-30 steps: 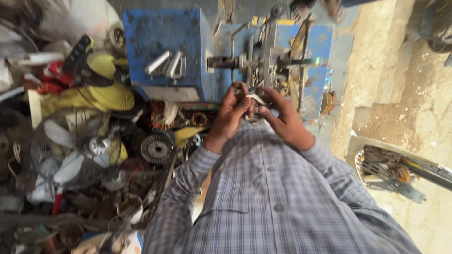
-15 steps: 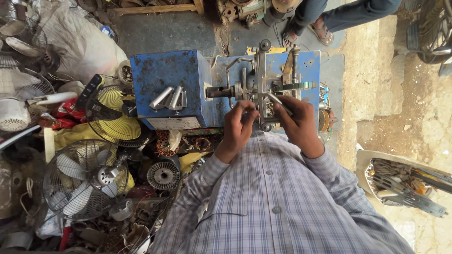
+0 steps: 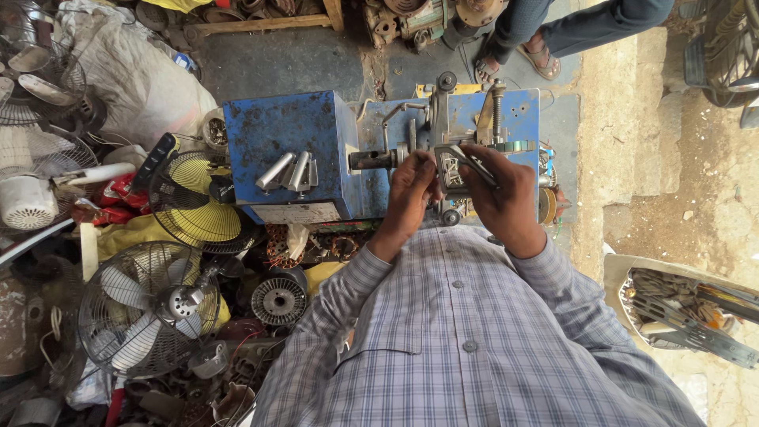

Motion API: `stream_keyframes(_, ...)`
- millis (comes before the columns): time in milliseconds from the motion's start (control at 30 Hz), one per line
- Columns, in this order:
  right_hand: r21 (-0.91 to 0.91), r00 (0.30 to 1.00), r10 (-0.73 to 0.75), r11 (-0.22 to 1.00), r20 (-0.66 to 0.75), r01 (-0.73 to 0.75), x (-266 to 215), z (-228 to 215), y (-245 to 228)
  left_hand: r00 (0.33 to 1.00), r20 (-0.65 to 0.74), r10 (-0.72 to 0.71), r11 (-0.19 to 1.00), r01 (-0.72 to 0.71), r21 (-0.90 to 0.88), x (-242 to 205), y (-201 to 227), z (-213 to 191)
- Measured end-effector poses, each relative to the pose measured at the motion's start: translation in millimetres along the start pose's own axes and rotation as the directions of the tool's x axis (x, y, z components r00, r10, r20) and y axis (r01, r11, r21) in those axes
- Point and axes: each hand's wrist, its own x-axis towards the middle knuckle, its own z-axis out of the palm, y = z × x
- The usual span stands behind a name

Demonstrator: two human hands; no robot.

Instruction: The person operates a blue benchtop machine, using both hands to adjust a metal component and turn a handle. They then pick up a wrench and use it to tighten a bolt on the machine before continuing to adjust the component by hand.

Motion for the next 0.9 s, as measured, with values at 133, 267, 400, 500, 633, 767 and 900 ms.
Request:
stream_keyframes(133,0.041,1.000,0.019,0.999,-0.001,-0.019,-6,5,6,0.998,-0.042,0.039,0.984,-0.031,0.175,-11,-10,-10)
stream_keyframes(267,0.222,0.999,0.032,0.974,0.021,-0.036,-6,10,23,1.000,-0.022,0.022,0.988,-0.018,0.154,3,-35,-27)
stream_keyframes(400,0.460,0.991,0.123,0.878,0.051,-0.133,-15,23,39,0.954,-0.289,-0.077,0.980,0.126,0.156,-2,-60,-38)
stream_keyframes(500,0.449,0.995,0.101,0.889,-0.006,-0.088,-11,32,42,0.939,-0.328,-0.108,0.954,0.190,0.230,-2,-63,-50)
stream_keyframes(633,0.362,0.993,0.076,0.931,-0.087,-0.039,-5,35,36,0.862,-0.501,-0.078,0.856,0.315,0.409,6,-65,-66)
stream_keyframes(767,0.273,0.999,0.043,0.961,-0.014,-0.038,-4,27,31,0.962,-0.252,-0.106,0.991,0.122,0.050,16,-58,-75)
stream_keyframes(900,0.220,0.995,0.025,0.975,-0.099,-0.003,1,15,30,0.987,-0.133,-0.093,0.983,0.113,0.146,11,-34,-64)
